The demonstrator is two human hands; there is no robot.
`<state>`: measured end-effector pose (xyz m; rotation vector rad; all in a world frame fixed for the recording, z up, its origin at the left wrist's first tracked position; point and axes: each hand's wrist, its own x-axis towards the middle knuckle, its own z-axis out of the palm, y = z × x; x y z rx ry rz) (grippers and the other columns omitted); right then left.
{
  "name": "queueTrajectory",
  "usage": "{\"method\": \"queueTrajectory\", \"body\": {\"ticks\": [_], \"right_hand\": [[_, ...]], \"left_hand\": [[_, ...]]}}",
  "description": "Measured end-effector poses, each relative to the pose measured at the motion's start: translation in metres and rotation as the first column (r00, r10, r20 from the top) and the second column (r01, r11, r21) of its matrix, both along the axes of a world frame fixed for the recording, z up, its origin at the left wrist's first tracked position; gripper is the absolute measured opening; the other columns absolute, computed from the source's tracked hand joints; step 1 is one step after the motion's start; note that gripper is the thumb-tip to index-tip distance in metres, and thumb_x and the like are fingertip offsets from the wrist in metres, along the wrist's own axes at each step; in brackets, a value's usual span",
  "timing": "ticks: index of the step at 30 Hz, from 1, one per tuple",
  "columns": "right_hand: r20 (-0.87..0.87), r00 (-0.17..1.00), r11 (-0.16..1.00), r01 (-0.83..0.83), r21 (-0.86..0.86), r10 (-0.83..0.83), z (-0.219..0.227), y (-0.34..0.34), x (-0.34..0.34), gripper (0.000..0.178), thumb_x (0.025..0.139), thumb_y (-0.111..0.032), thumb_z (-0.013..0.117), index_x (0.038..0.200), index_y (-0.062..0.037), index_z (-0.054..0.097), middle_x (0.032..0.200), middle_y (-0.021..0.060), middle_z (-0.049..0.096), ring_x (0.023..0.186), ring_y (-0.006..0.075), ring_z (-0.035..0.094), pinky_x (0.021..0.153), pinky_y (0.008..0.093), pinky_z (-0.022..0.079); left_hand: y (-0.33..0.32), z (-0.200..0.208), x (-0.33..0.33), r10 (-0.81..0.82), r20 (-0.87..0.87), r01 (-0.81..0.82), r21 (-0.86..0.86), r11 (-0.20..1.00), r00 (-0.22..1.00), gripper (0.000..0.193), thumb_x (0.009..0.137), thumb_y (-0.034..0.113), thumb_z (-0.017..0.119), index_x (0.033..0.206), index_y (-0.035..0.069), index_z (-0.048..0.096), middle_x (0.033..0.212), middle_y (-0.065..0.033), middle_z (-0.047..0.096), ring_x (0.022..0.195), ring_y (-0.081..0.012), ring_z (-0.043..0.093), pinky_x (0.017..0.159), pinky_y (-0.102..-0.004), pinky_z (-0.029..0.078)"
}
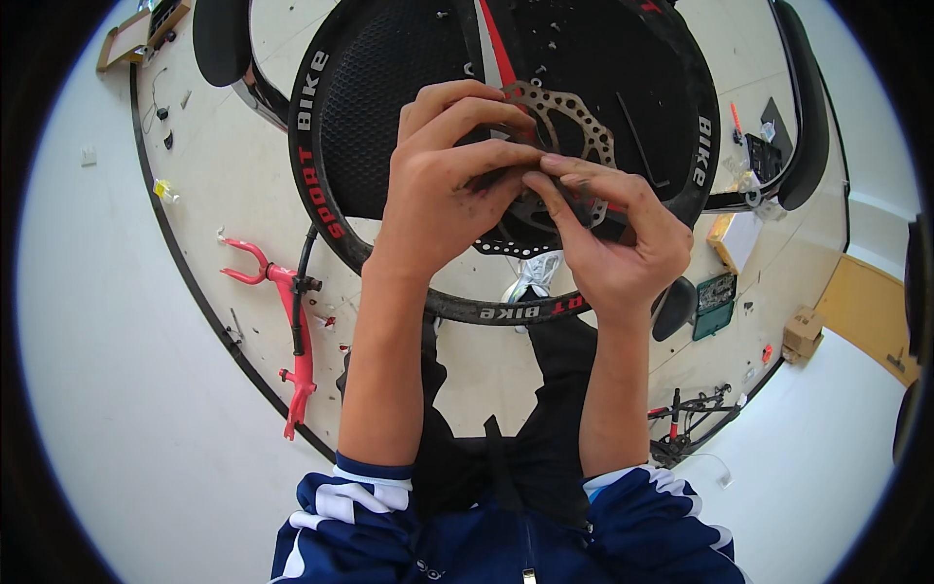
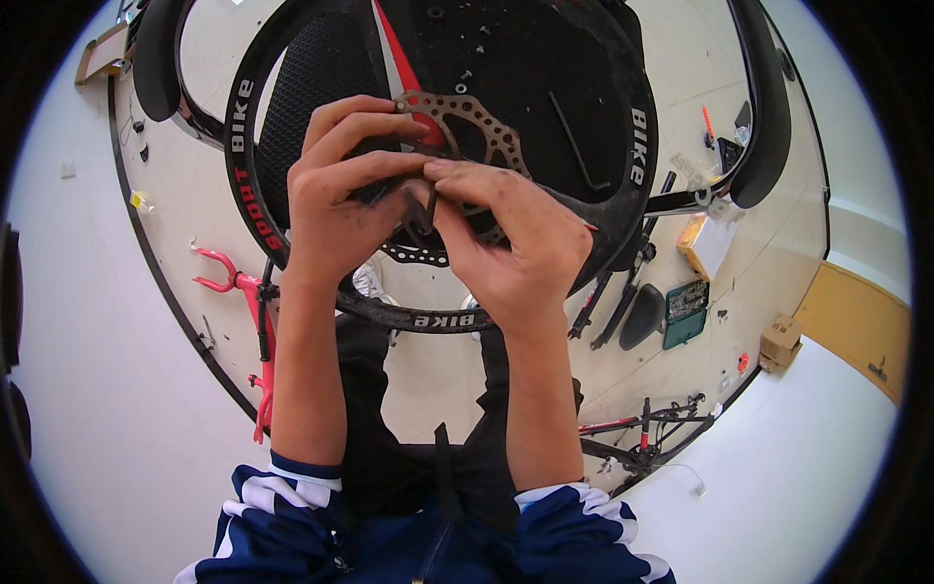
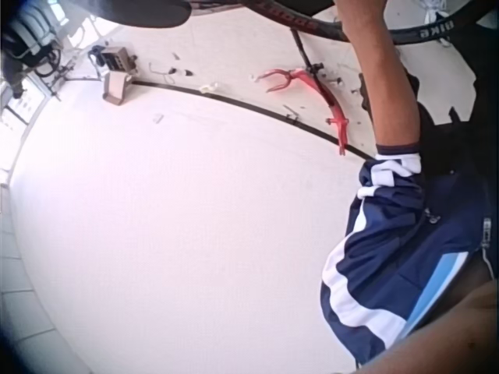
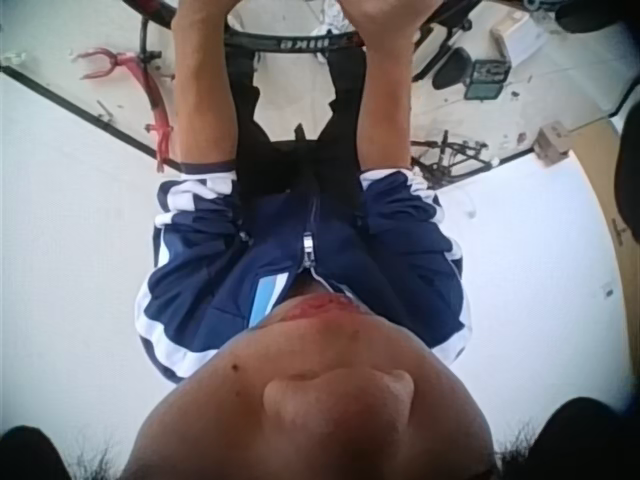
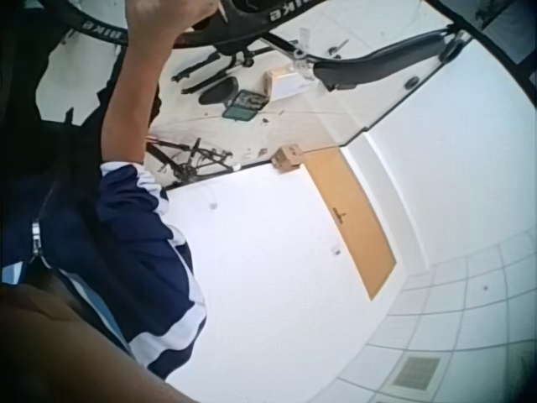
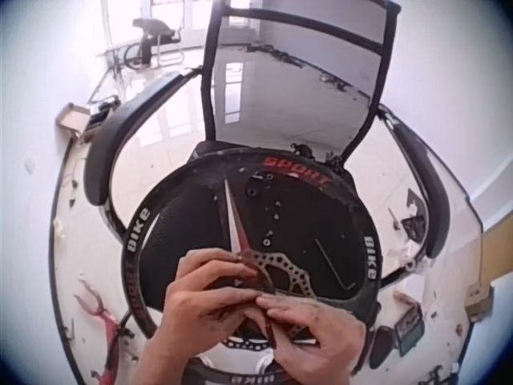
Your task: The person installs a disc brake rotor onto a bicycle wheel hub, aligning the rotor and inserting multiple bolts by hand. They tighten each bolt and then place the assembled wheel on the floor.
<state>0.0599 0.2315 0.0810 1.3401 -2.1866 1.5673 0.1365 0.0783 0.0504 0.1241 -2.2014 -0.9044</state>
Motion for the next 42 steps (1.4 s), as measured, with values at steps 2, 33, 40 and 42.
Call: {"method": "queueTrajectory", "body": {"ticks": [2,33,40,42], "right_hand": [[0.009,1.000,0.999,0.030,0.038,-0.030,0.002,0.001,0.001,0.021,0.077,0.011,0.079,0.095,0.0031,0.070,0.097,0.0157,0.076,0.089,0.0217,0.076,0.081,0.0297,0.060],[0.175,0.981,0.995,0.086,-0.045,-0.077,-0.016,0.000,0.014,0.034,0.080,0.008,0.066,0.110,-0.0040,0.074,0.100,0.0115,0.074,0.082,0.0206,0.072,0.073,0.0278,0.056],[0.143,0.981,0.983,0.150,-0.107,-0.135,-0.022,-0.006,0.006,0.028,0.077,0.003,0.071,0.103,-0.0033,0.076,0.092,0.0115,0.075,0.078,0.0207,0.072,0.070,0.0279,0.055],[0.144,0.980,0.982,0.151,-0.110,-0.134,-0.022,-0.009,0.008,0.025,0.075,0.002,0.073,0.100,-0.0029,0.076,0.090,0.0112,0.074,0.077,0.0204,0.072,0.070,0.0278,0.055]], "left_hand": [[0.000,-0.002,-0.001,0.004,-0.019,-0.004,-0.011,1.000,1.000,0.031,0.057,0.003,0.080,0.087,0.010,0.080,0.102,-0.0017,0.074,0.112,-0.0252,0.061,0.093,-0.0364,0.051],[0.036,0.017,0.012,-0.019,-0.249,0.045,0.097,0.994,0.968,0.023,0.070,-0.006,0.077,0.092,0.001,0.075,0.092,-0.0073,0.069,0.087,-0.0256,0.065,0.076,-0.0342,0.054],[0.047,0.017,0.013,0.089,-0.233,-0.030,0.245,0.969,0.968,0.028,0.074,-0.009,0.076,0.101,0.000,0.075,0.098,-0.0111,0.071,0.086,-0.0234,0.068,0.075,-0.0314,0.056],[0.044,0.014,0.016,0.117,-0.212,-0.040,0.334,0.942,0.970,0.030,0.075,-0.010,0.077,0.103,-0.002,0.074,0.098,-0.0120,0.073,0.083,-0.0189,0.071,0.075,-0.0280,0.058]]}}
